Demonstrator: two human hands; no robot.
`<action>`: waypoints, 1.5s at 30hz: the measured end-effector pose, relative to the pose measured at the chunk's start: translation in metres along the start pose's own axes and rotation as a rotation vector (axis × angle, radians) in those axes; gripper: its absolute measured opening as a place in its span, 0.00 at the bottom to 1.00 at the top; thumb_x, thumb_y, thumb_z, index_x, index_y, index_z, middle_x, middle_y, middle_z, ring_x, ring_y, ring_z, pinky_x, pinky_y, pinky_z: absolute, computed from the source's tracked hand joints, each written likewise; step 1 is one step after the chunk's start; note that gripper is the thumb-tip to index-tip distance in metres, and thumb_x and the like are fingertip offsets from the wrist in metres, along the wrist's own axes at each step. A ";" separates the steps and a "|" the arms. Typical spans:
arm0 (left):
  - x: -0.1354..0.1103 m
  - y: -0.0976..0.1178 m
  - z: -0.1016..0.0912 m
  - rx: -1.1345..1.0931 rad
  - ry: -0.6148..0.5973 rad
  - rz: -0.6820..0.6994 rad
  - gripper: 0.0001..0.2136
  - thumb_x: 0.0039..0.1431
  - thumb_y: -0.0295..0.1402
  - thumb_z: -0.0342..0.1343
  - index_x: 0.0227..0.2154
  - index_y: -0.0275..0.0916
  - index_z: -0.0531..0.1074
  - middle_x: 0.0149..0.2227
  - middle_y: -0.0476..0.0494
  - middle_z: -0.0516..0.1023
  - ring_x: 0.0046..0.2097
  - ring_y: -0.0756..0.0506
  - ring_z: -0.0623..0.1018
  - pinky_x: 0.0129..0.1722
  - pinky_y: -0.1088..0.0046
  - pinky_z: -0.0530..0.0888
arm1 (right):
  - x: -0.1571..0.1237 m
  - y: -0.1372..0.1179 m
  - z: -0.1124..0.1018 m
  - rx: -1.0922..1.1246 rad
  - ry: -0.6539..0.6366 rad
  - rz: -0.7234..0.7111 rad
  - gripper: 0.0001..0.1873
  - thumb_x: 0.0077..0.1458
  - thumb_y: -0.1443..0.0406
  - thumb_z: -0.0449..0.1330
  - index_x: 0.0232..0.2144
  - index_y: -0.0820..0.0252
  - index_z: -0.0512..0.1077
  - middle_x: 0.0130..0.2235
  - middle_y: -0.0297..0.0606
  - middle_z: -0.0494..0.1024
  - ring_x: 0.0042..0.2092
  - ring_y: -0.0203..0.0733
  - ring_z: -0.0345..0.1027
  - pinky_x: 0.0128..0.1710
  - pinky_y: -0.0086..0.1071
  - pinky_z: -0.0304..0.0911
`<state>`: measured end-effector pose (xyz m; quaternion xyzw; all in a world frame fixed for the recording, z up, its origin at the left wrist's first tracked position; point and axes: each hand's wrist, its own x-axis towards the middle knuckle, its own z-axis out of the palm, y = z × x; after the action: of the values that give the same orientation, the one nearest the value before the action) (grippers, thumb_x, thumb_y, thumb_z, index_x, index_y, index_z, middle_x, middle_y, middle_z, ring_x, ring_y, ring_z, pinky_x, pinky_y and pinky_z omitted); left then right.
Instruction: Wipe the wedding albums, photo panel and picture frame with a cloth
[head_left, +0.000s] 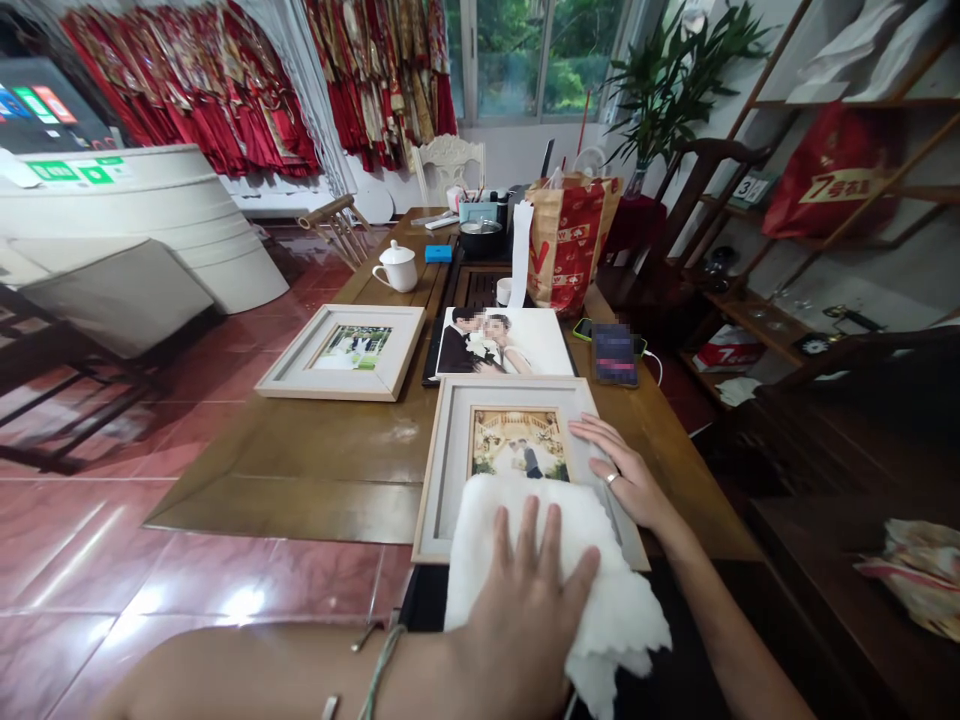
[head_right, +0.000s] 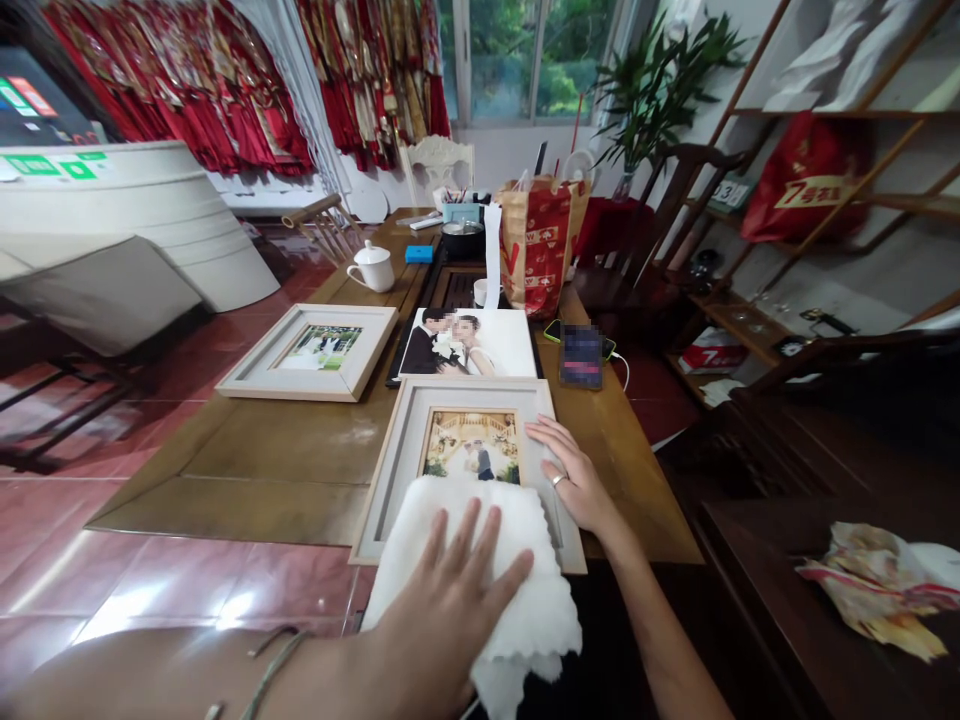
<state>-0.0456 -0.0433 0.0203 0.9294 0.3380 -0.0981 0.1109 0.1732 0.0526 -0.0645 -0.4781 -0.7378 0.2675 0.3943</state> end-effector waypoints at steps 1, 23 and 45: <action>0.004 -0.002 0.001 0.000 0.027 -0.020 0.40 0.52 0.38 0.59 0.65 0.38 0.46 0.65 0.21 0.43 0.64 0.21 0.42 0.56 0.33 0.52 | 0.000 0.000 0.000 0.001 0.001 -0.002 0.20 0.59 0.65 0.50 0.54 0.52 0.67 0.58 0.40 0.68 0.65 0.49 0.50 0.64 0.53 0.45; 0.150 -0.092 -0.038 0.107 0.304 0.190 0.27 0.58 0.25 0.48 0.60 0.26 0.50 0.64 0.32 0.55 0.65 0.44 0.53 0.62 0.67 0.53 | 0.000 0.009 0.005 -0.027 0.088 0.120 0.10 0.53 0.65 0.54 0.35 0.58 0.74 0.42 0.43 0.77 0.46 0.52 0.70 0.49 0.47 0.64; 0.025 0.005 -0.005 0.124 0.105 0.155 0.29 0.59 0.31 0.49 0.62 0.24 0.52 0.63 0.23 0.54 0.63 0.27 0.55 0.56 0.43 0.62 | 0.001 0.004 -0.001 0.046 -0.001 -0.027 0.21 0.60 0.58 0.51 0.54 0.52 0.68 0.59 0.41 0.67 0.64 0.51 0.51 0.63 0.52 0.48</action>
<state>-0.0231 -0.0306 0.0195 0.9618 0.2635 -0.0611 0.0428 0.1757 0.0554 -0.0665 -0.4588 -0.7381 0.2794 0.4083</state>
